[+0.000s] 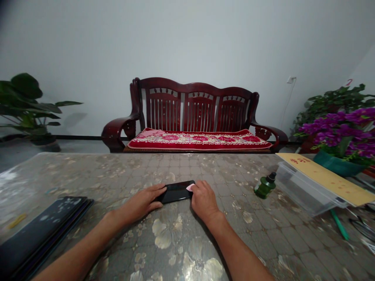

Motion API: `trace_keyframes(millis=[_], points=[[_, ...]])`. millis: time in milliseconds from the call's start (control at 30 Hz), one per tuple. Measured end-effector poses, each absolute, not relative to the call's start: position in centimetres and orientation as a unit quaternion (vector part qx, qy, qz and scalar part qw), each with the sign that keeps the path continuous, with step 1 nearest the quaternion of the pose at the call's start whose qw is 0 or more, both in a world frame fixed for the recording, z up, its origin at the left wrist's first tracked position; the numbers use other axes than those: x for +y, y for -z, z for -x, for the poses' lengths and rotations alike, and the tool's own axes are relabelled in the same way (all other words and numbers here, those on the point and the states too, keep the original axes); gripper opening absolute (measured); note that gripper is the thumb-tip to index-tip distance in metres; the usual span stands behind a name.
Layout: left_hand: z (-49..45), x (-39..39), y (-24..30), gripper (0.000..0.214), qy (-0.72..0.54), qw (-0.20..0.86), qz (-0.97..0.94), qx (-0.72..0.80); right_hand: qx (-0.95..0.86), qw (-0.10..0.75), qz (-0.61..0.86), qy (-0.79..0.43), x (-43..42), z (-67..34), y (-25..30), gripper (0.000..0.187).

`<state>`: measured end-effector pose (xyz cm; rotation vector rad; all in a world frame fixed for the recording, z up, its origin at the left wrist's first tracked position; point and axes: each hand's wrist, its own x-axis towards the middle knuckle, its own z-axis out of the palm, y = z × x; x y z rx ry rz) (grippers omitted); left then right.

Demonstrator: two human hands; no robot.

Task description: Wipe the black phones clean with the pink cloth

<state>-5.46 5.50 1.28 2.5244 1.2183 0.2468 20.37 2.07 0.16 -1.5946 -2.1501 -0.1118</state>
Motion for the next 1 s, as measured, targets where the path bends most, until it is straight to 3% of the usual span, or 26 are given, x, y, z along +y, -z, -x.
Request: trace_keyframes(millis=[267, 600, 1000], points=[[5.6, 5.9, -0.6, 0.052, -0.112, 0.187, -0.879, 0.423, -0.868, 0.174, 0.462, 0.055, 0.7, -15.2, -0.2, 0.022], [5.7, 5.9, -0.8, 0.055, -0.115, 0.195, -0.880, 0.416, -0.789, 0.161, 0.591, 0.057, 1.8, -20.3, -0.7, 0.029], [5.9, 6.2, -0.1, 0.056, -0.133, 0.203, -0.878, 0.413, -0.857, 0.138, 0.494, 0.048, 0.6, -16.8, -1.1, 0.027]])
